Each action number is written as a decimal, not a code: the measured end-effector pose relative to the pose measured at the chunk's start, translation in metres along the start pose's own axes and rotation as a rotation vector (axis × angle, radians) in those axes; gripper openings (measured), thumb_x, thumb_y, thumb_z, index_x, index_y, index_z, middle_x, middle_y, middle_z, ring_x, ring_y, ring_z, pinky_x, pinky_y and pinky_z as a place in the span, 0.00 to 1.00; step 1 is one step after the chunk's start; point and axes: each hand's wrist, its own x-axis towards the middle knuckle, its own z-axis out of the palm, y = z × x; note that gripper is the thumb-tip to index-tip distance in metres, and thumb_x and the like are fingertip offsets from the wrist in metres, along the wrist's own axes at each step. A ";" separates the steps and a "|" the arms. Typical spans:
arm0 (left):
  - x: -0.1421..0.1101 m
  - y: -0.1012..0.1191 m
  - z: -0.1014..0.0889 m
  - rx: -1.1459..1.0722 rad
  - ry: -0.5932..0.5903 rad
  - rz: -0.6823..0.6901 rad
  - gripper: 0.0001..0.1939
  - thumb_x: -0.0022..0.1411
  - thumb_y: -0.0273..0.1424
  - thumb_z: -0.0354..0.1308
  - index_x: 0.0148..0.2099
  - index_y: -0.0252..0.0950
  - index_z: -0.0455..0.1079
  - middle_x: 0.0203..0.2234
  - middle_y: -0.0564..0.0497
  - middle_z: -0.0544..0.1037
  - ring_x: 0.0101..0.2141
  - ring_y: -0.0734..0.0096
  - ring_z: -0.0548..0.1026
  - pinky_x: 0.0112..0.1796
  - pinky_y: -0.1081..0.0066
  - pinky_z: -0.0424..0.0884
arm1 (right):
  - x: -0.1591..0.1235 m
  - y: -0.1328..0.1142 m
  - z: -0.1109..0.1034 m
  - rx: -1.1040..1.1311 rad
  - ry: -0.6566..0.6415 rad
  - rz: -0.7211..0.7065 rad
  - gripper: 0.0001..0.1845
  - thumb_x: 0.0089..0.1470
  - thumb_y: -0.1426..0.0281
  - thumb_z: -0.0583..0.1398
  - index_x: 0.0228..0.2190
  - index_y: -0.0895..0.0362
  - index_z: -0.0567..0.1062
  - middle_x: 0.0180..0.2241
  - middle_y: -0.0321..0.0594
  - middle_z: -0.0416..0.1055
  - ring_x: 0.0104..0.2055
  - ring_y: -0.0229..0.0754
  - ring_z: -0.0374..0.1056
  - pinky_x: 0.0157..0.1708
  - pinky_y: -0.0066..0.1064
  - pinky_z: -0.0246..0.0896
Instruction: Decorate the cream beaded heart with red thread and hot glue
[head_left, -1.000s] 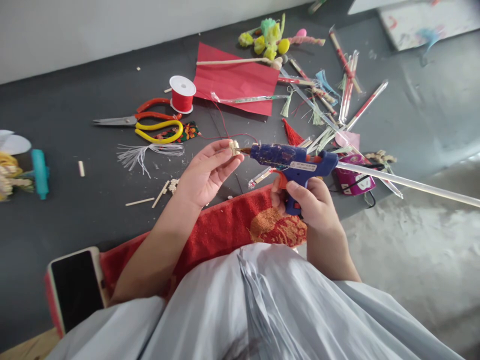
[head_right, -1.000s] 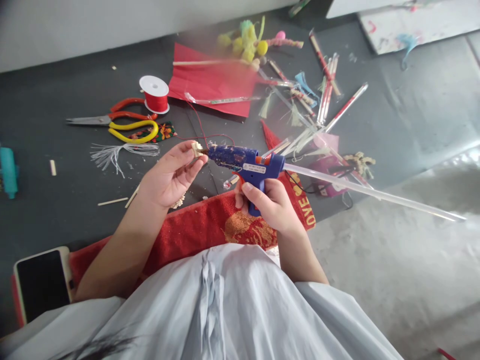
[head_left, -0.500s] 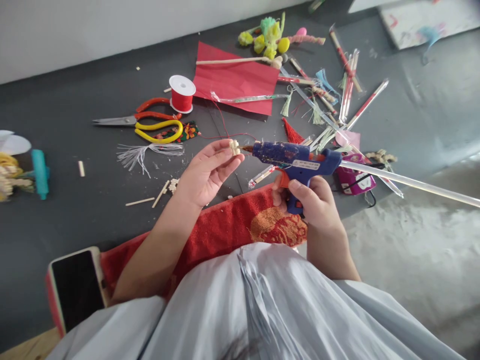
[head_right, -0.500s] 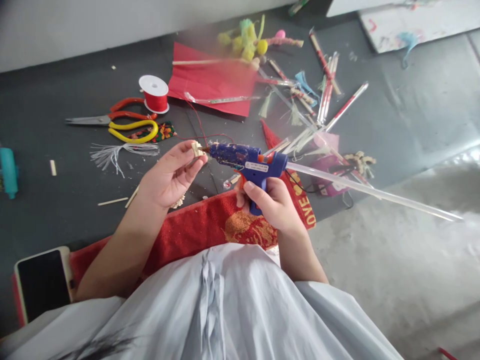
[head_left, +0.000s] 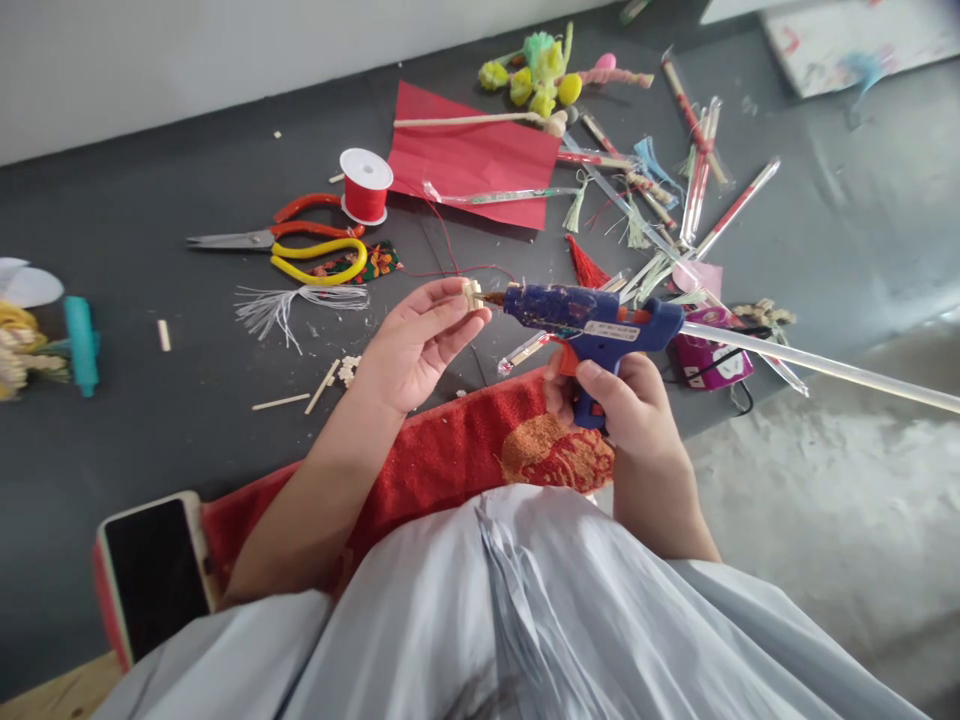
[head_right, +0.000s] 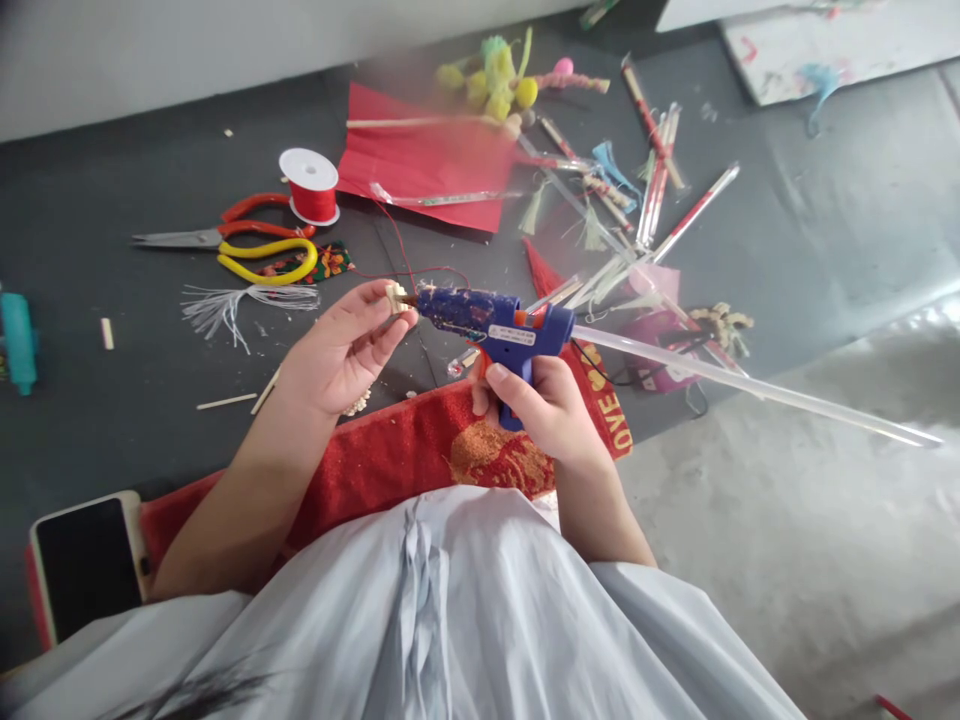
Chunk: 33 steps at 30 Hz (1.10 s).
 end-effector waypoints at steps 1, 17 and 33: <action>0.000 0.000 0.000 0.003 0.002 -0.004 0.10 0.64 0.15 0.58 0.35 0.33 0.74 0.25 0.57 0.79 0.28 0.82 0.82 0.39 0.84 0.79 | 0.000 0.000 0.000 -0.002 0.005 0.004 0.26 0.53 0.43 0.65 0.25 0.53 0.75 0.22 0.40 0.74 0.18 0.36 0.63 0.17 0.31 0.59; 0.000 0.000 -0.001 0.039 0.019 0.007 0.08 0.63 0.16 0.61 0.36 0.34 0.74 0.27 0.56 0.80 0.30 0.81 0.83 0.46 0.78 0.80 | -0.002 0.000 -0.001 0.034 0.019 0.003 0.23 0.55 0.47 0.66 0.26 0.54 0.77 0.22 0.41 0.75 0.20 0.37 0.66 0.17 0.30 0.57; -0.001 0.000 -0.001 0.057 0.029 -0.012 0.07 0.63 0.18 0.62 0.36 0.34 0.75 0.29 0.56 0.80 0.33 0.79 0.83 0.50 0.76 0.79 | -0.003 -0.002 -0.001 0.017 0.030 -0.014 0.23 0.55 0.48 0.66 0.23 0.52 0.75 0.21 0.40 0.75 0.19 0.38 0.66 0.17 0.31 0.58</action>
